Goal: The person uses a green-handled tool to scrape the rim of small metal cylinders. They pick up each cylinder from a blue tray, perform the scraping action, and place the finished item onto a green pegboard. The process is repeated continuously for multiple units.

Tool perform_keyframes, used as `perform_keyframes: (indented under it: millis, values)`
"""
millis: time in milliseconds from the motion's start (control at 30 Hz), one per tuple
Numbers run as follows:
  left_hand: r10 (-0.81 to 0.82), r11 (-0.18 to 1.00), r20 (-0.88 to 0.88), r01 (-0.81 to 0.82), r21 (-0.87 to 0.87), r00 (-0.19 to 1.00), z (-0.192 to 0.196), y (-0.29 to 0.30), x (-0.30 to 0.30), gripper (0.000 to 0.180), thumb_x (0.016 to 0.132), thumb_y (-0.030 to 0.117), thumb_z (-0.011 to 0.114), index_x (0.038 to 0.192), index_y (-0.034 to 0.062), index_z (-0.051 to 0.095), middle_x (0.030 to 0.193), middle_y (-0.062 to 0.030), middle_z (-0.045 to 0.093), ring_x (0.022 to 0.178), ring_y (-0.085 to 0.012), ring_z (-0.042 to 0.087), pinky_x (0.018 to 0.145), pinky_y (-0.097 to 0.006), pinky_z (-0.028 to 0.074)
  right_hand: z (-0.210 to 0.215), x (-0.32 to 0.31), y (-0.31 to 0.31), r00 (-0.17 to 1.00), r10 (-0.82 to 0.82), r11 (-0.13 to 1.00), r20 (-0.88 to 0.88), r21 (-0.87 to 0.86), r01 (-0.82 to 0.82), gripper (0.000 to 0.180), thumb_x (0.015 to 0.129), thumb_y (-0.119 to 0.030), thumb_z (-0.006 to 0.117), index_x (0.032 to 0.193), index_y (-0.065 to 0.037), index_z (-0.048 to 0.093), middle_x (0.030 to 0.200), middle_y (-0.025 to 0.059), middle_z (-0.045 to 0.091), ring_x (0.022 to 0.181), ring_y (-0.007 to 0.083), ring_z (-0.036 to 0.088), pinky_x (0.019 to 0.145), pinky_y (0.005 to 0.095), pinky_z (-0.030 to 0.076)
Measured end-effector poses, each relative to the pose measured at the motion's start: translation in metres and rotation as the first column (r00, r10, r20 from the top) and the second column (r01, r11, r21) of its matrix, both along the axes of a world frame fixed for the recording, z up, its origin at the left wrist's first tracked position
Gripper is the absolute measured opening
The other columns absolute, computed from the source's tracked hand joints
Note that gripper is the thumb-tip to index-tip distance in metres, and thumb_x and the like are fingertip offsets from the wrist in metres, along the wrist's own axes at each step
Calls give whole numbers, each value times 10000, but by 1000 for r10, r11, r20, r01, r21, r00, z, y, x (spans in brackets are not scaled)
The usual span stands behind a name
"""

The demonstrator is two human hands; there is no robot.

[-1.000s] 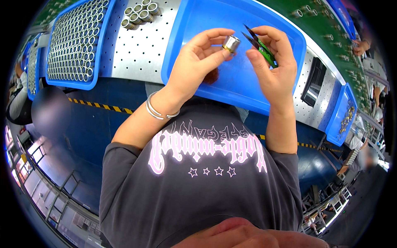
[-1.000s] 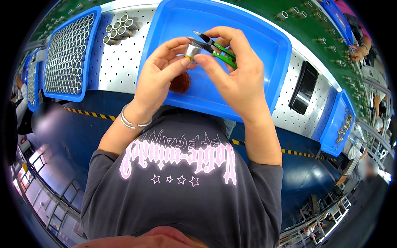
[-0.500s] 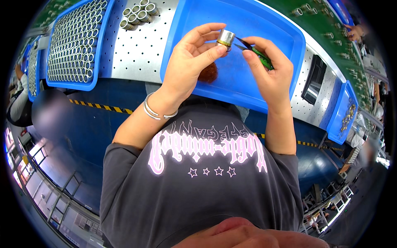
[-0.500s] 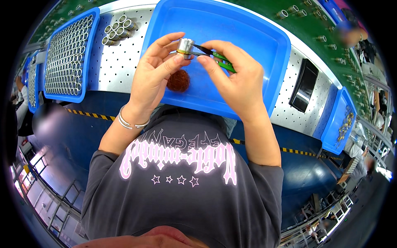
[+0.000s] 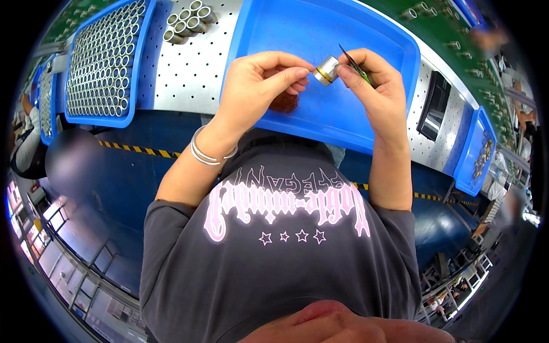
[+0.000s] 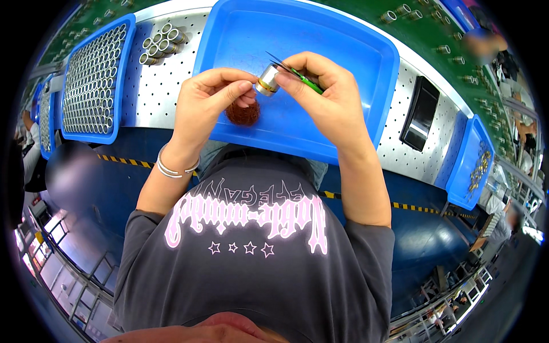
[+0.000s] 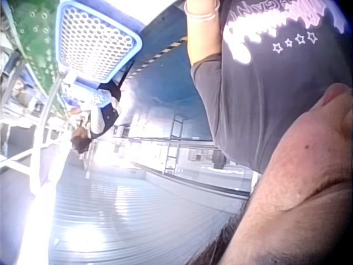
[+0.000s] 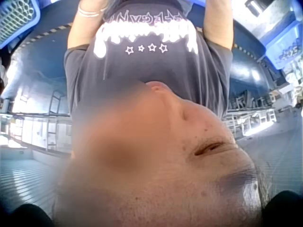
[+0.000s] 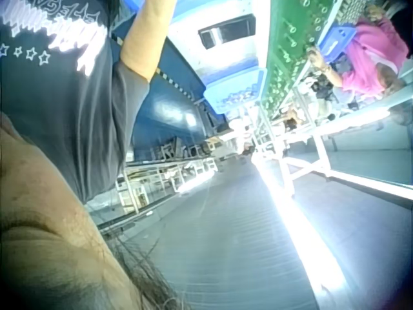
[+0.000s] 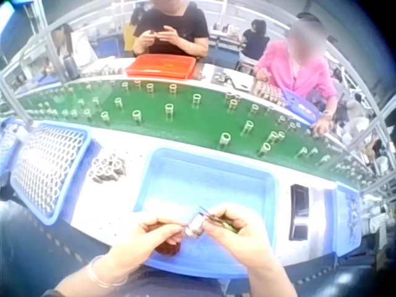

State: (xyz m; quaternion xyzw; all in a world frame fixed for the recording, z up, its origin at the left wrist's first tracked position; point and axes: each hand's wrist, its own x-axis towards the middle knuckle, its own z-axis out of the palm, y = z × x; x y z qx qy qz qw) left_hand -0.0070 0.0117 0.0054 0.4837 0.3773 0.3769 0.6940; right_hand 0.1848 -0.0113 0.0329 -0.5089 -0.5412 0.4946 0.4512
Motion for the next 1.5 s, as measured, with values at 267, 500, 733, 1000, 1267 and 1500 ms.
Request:
perform_keyframes:
  millis: [267, 500, 733, 1000, 1267, 1500]
  values:
    - [-1, 974, -113, 26, 225, 994, 14, -9, 1, 87, 829, 20, 605, 872, -35, 657, 766, -75, 647, 668, -104, 602, 621, -210, 494, -4, -1, 2, 993, -96, 993, 63, 77, 91, 94, 831, -78, 627, 879, 2, 616, 735, -7, 598, 659, 18, 482, 565, 167, 369]
    - [-176, 937, -387, 274, 215, 905, 9, -4, 0, 112, 864, 63, 573, 897, -28, 630, 889, -70, 626, 757, -109, 592, 649, -232, 484, 0, 0, 2, 994, -89, 992, 59, 91, 83, 95, 831, -78, 628, 877, 4, 620, 746, 5, 617, 671, 23, 504, 576, 164, 385]
    - [-117, 989, 256, 135, -54, 960, 8, -3, 11, 417, 849, 58, 597, 1230, -28, 448, 1109, -134, 566, 1033, -178, 557, 872, -293, 468, 5, -3, -1, 1000, -1, 999, 13, 38, 0, 98, 813, -66, 642, 889, -6, 626, 778, 15, 631, 670, 46, 532, 593, 196, 423]
    - [-53, 995, 187, 67, -67, 981, 8, -4, 9, 500, 824, 6, 608, 1284, -16, 413, 1095, -141, 576, 999, -177, 584, 865, -257, 469, 12, -7, 2, 938, 28, 921, 345, 355, -158, 201, 671, 45, 656, 858, -27, 643, 746, 74, 597, 671, 177, 575, 590, 265, 450]
    - [-52, 999, 83, 52, -5, 995, 11, -7, 12, 536, 798, -4, 635, 1292, 68, 443, 977, -78, 627, 812, -77, 594, 572, -180, 446, 7, -6, 13, 898, -89, 832, 430, 527, -170, 186, 652, 85, 587, 808, -16, 592, 740, 81, 581, 646, 224, 579, 562, 287, 454]
    - [-74, 997, 133, 72, 22, 988, 11, -9, 12, 583, 790, -23, 635, 1321, 43, 404, 1012, -112, 614, 904, -139, 606, 747, -230, 496, -5, -2, 26, 853, -235, 867, 467, 497, -33, 84, 757, 16, 586, 829, -24, 569, 737, 76, 602, 650, 191, 599, 578, 274, 463]
